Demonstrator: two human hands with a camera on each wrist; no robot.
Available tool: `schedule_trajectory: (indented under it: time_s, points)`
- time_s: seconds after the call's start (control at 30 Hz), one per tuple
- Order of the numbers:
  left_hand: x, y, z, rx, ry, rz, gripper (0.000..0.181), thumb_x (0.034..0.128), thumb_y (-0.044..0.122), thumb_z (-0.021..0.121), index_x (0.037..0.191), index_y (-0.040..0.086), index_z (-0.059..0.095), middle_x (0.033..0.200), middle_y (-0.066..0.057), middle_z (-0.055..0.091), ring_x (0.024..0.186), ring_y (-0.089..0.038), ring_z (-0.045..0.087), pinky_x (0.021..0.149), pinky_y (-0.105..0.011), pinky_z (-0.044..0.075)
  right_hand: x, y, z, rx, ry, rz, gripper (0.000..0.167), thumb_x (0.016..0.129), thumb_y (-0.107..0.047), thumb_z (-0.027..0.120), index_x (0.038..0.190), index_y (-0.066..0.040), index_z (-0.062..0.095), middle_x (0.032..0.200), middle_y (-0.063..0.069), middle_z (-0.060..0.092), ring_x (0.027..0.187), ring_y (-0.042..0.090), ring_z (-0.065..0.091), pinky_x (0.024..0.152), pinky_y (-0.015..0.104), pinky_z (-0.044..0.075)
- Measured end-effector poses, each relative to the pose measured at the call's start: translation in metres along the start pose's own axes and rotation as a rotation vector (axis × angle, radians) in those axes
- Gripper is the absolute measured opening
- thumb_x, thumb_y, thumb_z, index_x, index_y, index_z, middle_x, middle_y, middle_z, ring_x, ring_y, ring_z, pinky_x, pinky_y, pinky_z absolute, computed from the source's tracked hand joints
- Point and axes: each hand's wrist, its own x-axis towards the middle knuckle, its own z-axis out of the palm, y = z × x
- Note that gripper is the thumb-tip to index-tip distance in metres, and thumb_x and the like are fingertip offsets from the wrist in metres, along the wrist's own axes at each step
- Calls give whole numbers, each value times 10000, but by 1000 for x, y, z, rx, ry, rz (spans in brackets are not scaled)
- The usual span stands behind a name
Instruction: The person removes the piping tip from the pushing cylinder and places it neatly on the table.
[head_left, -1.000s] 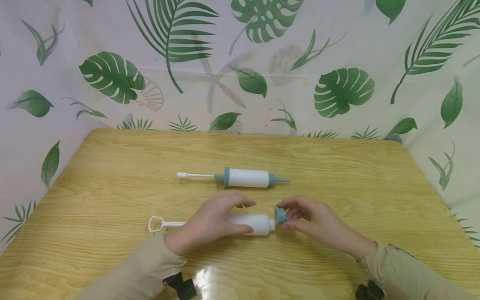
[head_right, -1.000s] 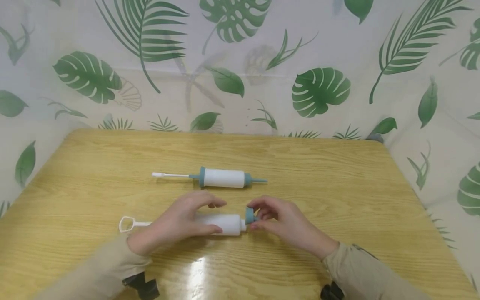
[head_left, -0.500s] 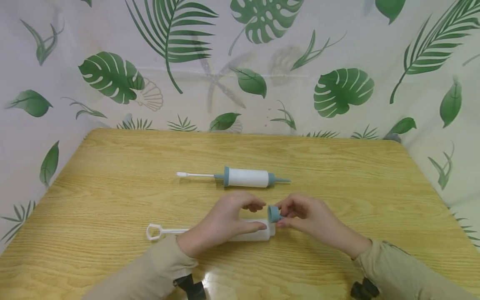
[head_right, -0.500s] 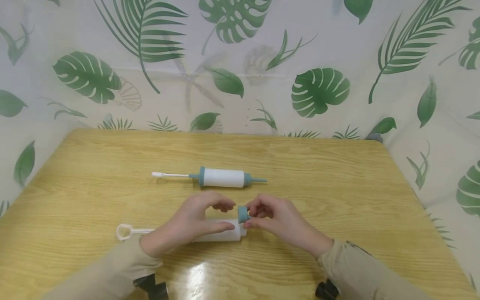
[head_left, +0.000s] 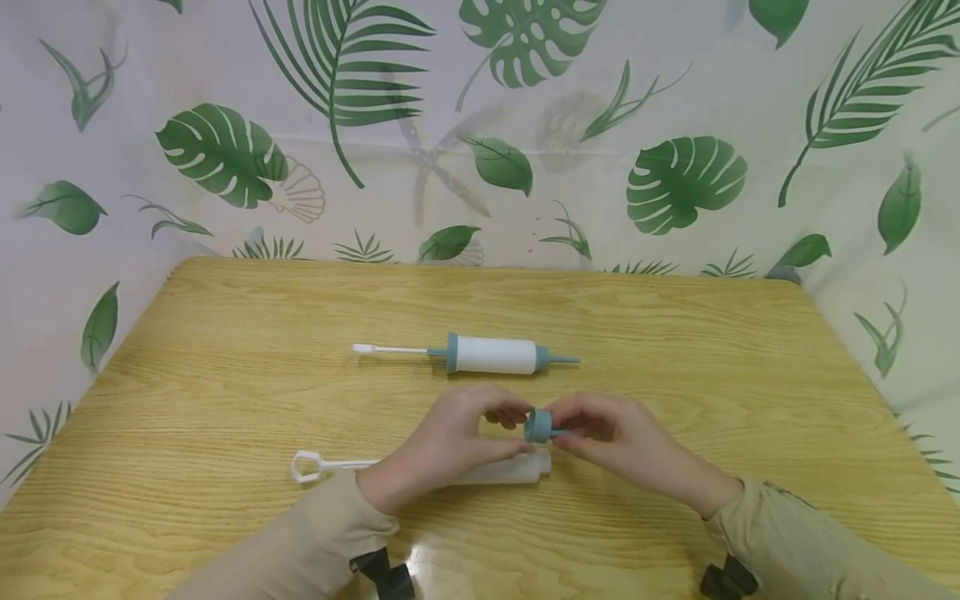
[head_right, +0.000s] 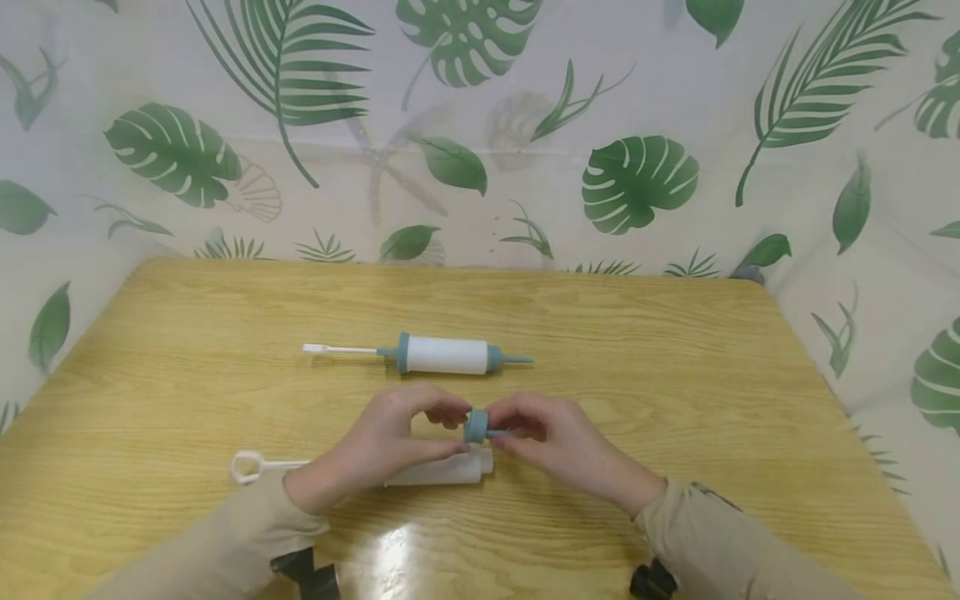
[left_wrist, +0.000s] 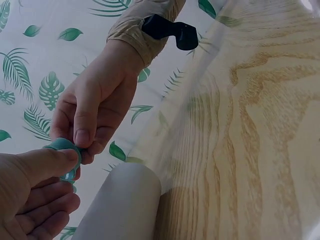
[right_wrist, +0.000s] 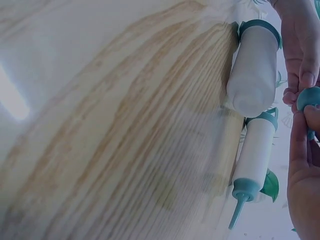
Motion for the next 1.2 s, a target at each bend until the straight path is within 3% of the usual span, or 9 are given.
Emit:
schedule_trajectory:
  time_s: [0.27,0.37,0.5,0.6,0.8,1.2]
  points:
    - [-1,2,3,-57,-13,26,233,779,110,791,994,60,717,920,19,707,818,-67,618,769,-219,489,0,-4,0,-18,45,119,161,862,-27,683,1016,-41,638,997,68,676,869,157,659,740,312,548]
    - [0,3,4,-64,-19,17,218,784,106,786,987,63,717,906,25,699,815,-65,611,769,-219,488,-1,-4,1,-20,50,117,188,852,-19,692,1026,-25,621,999,89,668,860,148,659,731,306,549]
    - [1,5,4,-64,-29,2,211,792,110,780,990,68,722,898,33,693,818,-59,606,771,-211,488,-1,-4,2,16,41,83,342,810,25,714,1115,47,561,1041,149,641,879,158,659,740,313,549]
    - [2,6,5,-69,-33,-1,205,799,113,776,995,72,729,896,37,693,822,-56,606,782,-205,486,-1,-2,2,-7,39,57,429,797,-8,736,1180,48,550,1053,123,642,894,152,651,754,310,545]
    - [3,8,5,-57,-24,-2,235,801,118,773,1026,65,730,908,29,702,828,-58,614,794,-204,487,-4,0,2,-105,61,27,394,817,-85,741,1173,5,595,1037,40,661,875,127,641,748,285,539]
    - [3,6,3,-31,-14,-14,263,796,112,778,1034,21,713,894,7,695,823,-82,613,776,-211,492,-14,-2,-3,-39,76,102,354,833,-56,727,1139,0,558,1058,89,624,900,156,637,780,297,534]
